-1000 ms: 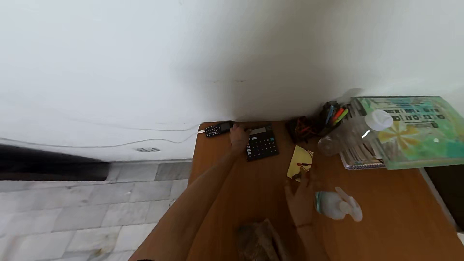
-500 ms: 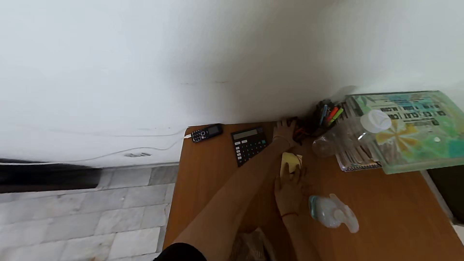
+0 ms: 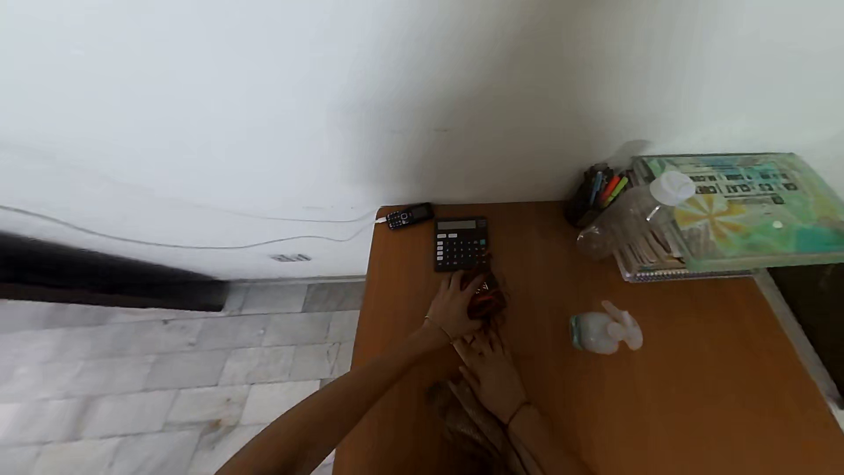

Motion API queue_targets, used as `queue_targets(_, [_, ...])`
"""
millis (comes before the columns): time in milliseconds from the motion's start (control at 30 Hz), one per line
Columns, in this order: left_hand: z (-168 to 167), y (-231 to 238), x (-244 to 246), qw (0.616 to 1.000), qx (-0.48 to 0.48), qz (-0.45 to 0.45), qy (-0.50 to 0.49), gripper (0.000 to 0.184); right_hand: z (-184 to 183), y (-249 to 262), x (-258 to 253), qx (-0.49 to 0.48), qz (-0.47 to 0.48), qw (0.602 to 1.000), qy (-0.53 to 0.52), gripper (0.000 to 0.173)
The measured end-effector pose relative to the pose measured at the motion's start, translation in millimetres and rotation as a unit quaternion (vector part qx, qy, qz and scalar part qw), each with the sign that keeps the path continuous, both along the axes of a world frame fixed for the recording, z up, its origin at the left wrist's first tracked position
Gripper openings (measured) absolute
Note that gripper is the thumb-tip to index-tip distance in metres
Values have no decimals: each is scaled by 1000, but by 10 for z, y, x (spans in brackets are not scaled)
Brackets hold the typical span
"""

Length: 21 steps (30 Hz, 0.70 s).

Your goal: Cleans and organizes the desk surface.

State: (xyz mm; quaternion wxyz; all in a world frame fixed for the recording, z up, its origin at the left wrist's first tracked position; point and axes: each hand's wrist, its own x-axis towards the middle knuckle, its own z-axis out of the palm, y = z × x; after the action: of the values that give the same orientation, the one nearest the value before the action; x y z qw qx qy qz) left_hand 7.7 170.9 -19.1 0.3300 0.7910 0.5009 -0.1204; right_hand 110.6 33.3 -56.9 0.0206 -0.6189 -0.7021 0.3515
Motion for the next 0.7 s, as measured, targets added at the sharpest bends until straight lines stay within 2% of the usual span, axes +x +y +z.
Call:
queue_targets(67, [24, -66, -163, 1000, 13, 29, 0, 87, 69, -156, -4, 103, -30, 994, 36, 46])
queue_targets(100, [12, -109, -249, 999, 18, 41, 0, 88, 132, -272, -3, 157, -82, 983, 56, 40])
queue_targets(167, [-9, -185, -405, 997, 18, 68, 7, 90, 326, -476, 26, 195, -265, 941, 74, 35])
queue_targets(200, [-15, -228, -471, 996, 17, 83, 12, 91, 452, -567, 70, 174, -377, 905, 93, 42])
queue_targets(267, [-31, -312, -582, 993, 20, 112, 13, 91, 596, -674, 269, 186, -558, 799, 126, 64])
queue_targets(300, [-33, -356, -628, 991, 22, 128, 11, 92, 555, -683, 447, 191, -607, 763, 114, 75])
queue_targets(333, [-33, -406, -673, 989, 25, 146, 7, 92, 526, -661, 618, 182, -631, 747, 101, 83])
queue_targets(400, [-4, -500, -749, 982, 32, 188, -5, 94, 463, -556, 869, 162, -629, 755, 84, 91])
queue_targets(533, [59, -680, -864, 961, 54, 270, -24, 96, 315, -271, 1113, 142, -589, 794, 52, 84])
queue_targets(700, [-3, -895, -919, 944, 76, 320, -5, 94, 290, -341, 1304, 147, -617, 771, 57, 73])
